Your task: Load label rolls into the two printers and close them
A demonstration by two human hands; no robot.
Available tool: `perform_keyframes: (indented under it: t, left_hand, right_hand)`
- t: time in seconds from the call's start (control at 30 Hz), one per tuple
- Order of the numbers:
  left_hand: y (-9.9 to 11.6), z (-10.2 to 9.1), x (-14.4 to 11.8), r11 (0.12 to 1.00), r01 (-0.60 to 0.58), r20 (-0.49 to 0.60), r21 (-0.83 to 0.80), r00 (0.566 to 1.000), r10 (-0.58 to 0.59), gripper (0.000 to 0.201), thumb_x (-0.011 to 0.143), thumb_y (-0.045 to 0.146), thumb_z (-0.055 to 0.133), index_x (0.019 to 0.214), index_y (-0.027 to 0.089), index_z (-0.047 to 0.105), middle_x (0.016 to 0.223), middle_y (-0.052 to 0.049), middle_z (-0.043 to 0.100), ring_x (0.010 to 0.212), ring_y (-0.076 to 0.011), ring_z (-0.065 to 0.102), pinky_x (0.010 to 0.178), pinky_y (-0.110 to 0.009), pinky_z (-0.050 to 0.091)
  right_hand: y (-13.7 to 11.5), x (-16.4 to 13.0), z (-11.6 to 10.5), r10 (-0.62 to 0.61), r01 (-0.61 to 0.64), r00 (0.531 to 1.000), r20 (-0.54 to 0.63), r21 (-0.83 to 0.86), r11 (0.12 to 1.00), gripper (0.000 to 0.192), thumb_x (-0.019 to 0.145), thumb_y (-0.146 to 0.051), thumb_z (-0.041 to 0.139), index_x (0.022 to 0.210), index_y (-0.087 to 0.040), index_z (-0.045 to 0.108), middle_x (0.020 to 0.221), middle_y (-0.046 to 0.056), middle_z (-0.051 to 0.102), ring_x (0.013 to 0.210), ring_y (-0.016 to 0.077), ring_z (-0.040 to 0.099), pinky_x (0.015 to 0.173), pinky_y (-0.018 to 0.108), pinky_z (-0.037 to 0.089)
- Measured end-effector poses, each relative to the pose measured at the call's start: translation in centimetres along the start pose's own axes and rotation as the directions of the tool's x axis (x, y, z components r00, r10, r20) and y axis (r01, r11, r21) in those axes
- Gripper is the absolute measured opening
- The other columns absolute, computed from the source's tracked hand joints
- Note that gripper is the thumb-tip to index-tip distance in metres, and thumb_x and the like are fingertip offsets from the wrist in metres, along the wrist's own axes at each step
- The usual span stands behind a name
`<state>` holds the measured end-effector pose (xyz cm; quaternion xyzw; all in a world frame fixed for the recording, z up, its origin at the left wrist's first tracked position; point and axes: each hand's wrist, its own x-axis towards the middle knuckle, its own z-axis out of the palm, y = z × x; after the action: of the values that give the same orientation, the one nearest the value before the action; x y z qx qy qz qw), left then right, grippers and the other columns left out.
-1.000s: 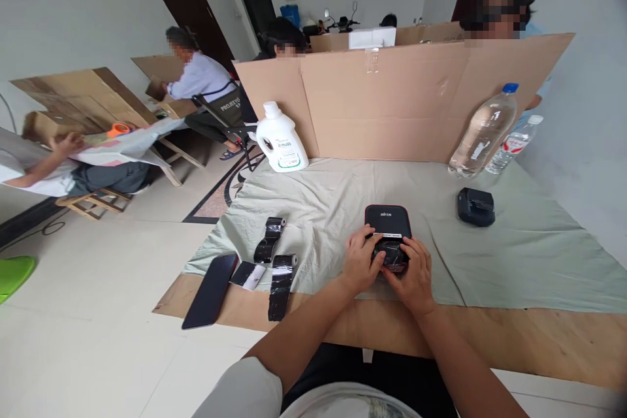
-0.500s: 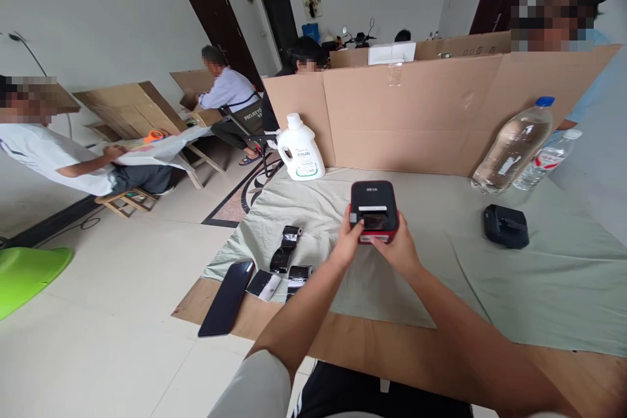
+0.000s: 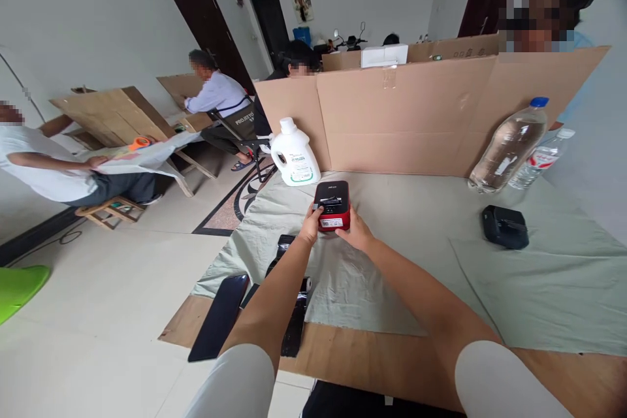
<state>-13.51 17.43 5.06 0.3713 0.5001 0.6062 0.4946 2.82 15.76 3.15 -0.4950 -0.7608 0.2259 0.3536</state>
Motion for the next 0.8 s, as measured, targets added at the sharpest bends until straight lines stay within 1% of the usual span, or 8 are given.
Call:
perform_keyframes:
  t: [0.1,0.2,0.33,0.47,0.53,0.63,0.7,0.8]
  left_hand:
    - [0.1,0.7,-1.2,0.958,0.029,-0.191,0.287,0.981,0.027,0.042,0.086,0.037,0.051,0.122,0.014,0.049,0.122,-0.015,0.06,0.114,-0.0267,0.057,0.1,-0.045,0.043]
    - [-0.3,2.4,-4.2,0.783,0.014,-0.334,0.621,0.909,0.249,0.053,0.088,0.038,0.048,0.133,0.011,0.039,0.145,-0.024,0.036,0.136,-0.0337,0.034,0.11,-0.054,0.028]
    - [-2.2,5.9,-10.7,0.478,-0.211,-0.053,0.853,0.875,0.481,0.062,0.087,0.038,0.05,0.14,0.011,0.033,0.152,-0.023,0.024,0.142,-0.0372,0.02,0.112,-0.058,0.021]
    - [-5.3,9.3,-17.2,0.326,-0.446,0.334,0.834,0.877,0.345,0.049,0.09,0.034,0.044,0.134,0.014,0.045,0.149,-0.019,0.035,0.141,-0.0345,0.026,0.109,-0.058,0.027]
    - [-6.6,10.4,-19.7,0.261,-0.518,0.468,0.815,0.853,0.232,0.047,0.09,0.034,0.043,0.133,0.015,0.048,0.149,-0.017,0.036,0.142,-0.034,0.024,0.11,-0.058,0.026]
    - [-7.5,11.0,-22.0,0.167,-0.609,0.607,0.775,0.792,0.069,0.047,0.09,0.035,0.044,0.133,0.017,0.05,0.149,-0.016,0.038,0.142,-0.0337,0.026,0.112,-0.059,0.02]
    - [-7.5,11.1,-22.6,0.127,-0.639,0.643,0.759,0.766,0.011,0.047,0.09,0.035,0.043,0.133,0.019,0.051,0.149,-0.014,0.04,0.142,-0.0332,0.028,0.113,-0.059,0.019]
    - [-6.9,11.1,-22.7,0.09,-0.634,0.637,0.768,0.771,-0.011,0.047,0.09,0.035,0.042,0.134,0.02,0.051,0.149,-0.014,0.04,0.142,-0.0332,0.028,0.112,-0.059,0.02]
  right_hand:
    - [1.5,-4.1,-1.8,0.083,-0.047,0.984,0.155,-0.222,0.974,0.079,0.081,-0.043,0.06,0.147,-0.012,0.027,0.154,0.018,0.027,0.144,0.0333,0.023,0.114,0.052,0.025]
    - [2.9,-10.0,-4.2,0.155,-0.075,0.971,0.183,-0.382,0.921,0.072,0.086,-0.049,0.052,0.144,-0.01,0.035,0.154,0.019,0.026,0.145,0.0347,0.018,0.117,0.053,0.018]
    - [3.3,-19.5,-7.1,0.097,-0.027,0.987,0.132,-0.453,0.891,0.068,0.087,-0.05,0.05,0.145,-0.017,0.037,0.153,0.015,0.03,0.144,0.0351,0.022,0.116,0.056,0.018]
    - [3.3,-26.5,-9.7,-0.058,0.133,0.981,0.188,-0.418,0.899,0.069,0.088,-0.052,0.05,0.148,-0.024,0.03,0.153,0.009,0.034,0.143,0.0292,0.028,0.114,0.049,0.026]
    - [4.4,-27.2,-11.8,-0.083,0.13,0.988,0.129,-0.421,0.898,0.065,0.088,-0.051,0.05,0.146,-0.026,0.034,0.149,0.008,0.04,0.14,0.0268,0.033,0.111,0.046,0.031]
    - [8.1,-24.5,-16.5,-0.035,-0.071,0.978,-0.204,-0.49,0.869,0.059,0.086,-0.052,0.051,0.137,-0.022,0.045,0.141,0.013,0.047,0.134,0.0299,0.037,0.107,0.05,0.034]
    - [11.1,-21.4,-20.3,0.047,-0.298,0.884,-0.466,-0.483,0.823,0.062,0.084,-0.054,0.052,0.132,-0.016,0.048,0.14,0.019,0.044,0.132,0.034,0.037,0.105,0.055,0.031]
    - [14.7,-16.9,-25.2,0.209,-0.574,0.71,-0.673,-0.381,0.725,0.075,0.078,-0.059,0.056,0.134,-0.012,0.043,0.146,0.024,0.031,0.132,0.0402,0.03,0.104,0.059,0.027]
